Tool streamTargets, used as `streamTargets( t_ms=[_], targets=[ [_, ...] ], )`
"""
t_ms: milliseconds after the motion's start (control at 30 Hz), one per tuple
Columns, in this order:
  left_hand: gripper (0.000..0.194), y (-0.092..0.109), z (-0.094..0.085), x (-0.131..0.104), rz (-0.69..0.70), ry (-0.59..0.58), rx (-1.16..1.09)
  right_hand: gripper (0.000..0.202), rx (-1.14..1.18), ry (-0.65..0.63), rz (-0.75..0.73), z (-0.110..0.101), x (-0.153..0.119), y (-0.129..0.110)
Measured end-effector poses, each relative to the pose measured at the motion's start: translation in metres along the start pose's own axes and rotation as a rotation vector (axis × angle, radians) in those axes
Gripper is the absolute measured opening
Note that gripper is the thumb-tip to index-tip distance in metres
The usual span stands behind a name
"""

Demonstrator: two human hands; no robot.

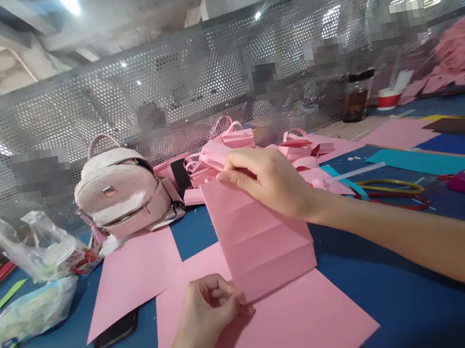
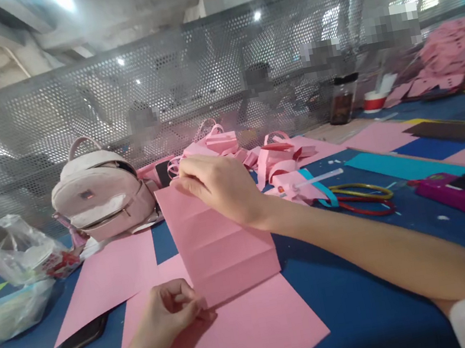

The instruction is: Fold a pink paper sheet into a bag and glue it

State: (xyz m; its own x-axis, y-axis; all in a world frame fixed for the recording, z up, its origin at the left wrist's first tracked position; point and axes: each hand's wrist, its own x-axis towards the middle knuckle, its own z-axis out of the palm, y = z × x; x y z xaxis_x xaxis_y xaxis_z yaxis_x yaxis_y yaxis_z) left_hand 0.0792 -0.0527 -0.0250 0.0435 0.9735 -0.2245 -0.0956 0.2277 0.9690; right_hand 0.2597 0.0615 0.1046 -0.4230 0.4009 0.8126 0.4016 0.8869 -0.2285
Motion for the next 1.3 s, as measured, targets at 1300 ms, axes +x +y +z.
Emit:
streamTargets(
  t_ms=[1300],
  targets=[
    [0.035, 0.006, -0.055, 0.004, 1.24, -0.112, 1.636, 0.025, -0.137, -0.851, 0.091, 0.108, -0.068, 0.024]
  ],
)
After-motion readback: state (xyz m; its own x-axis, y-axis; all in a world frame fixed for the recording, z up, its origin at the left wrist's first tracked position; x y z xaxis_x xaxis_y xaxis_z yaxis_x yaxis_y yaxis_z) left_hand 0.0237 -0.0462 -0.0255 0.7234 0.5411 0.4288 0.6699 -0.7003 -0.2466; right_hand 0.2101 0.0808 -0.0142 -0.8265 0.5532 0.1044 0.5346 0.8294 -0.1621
